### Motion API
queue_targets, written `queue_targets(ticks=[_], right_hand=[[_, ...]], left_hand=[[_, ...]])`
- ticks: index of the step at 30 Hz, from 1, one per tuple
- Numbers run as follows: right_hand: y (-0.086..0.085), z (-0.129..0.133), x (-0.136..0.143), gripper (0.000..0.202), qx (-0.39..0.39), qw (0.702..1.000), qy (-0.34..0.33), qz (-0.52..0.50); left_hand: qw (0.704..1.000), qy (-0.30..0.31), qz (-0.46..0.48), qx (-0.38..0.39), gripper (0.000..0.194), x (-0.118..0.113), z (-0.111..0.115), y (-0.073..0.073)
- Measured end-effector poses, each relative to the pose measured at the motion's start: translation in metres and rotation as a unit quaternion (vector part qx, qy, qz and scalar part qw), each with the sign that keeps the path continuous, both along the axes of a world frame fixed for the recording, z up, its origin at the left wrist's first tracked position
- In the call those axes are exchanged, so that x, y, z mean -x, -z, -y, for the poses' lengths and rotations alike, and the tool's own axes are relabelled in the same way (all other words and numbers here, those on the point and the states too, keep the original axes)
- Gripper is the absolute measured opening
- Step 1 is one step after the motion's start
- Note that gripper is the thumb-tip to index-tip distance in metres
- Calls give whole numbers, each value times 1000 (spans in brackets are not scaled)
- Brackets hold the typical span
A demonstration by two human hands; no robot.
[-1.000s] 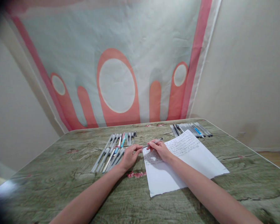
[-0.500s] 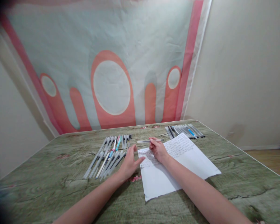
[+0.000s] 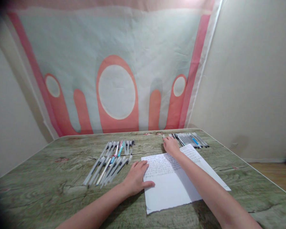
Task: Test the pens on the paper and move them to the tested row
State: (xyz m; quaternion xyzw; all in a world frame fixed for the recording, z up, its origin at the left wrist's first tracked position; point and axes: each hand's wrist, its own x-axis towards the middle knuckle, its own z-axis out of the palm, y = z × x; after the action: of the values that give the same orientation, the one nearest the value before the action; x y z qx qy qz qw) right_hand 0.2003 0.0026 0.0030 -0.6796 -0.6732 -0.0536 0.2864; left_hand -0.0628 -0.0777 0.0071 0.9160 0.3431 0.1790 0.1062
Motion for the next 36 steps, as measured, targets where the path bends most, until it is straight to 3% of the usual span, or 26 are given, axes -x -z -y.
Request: queue_targets(ticks=[5,14,17,21,25,30,33,36], right_hand=[[10,1,-15,31,24,988,55,141],[12,2,-26,35,31,986,65,150],[8,-5,-7,30,-3,991,46,127],[7,-16,44,26,-1,998,-58,26],[16,-18,89,22,27,987,-133,-91],[31,-11,99,19,5,981,-133,-140],[35,-9,96,17,3,980,-137,-144],[34,-7,97,17,-1,980,-152,-126]], left_hand=[[1000,6,0,-5,71,1,2,-1],[1000,13,-7,4,70,0,4,-5],[1000,16,-6,-2,70,0,5,-4],[1000,14,-8,-3,69,0,6,-4],[1000,19,-11,-5,65,-1,8,-4],[999,34,-11,-9,46,7,-5,-16],[995,-87,-40,11,23,26,-24,-34],[974,-195,-109,25,14,51,-41,-55]])
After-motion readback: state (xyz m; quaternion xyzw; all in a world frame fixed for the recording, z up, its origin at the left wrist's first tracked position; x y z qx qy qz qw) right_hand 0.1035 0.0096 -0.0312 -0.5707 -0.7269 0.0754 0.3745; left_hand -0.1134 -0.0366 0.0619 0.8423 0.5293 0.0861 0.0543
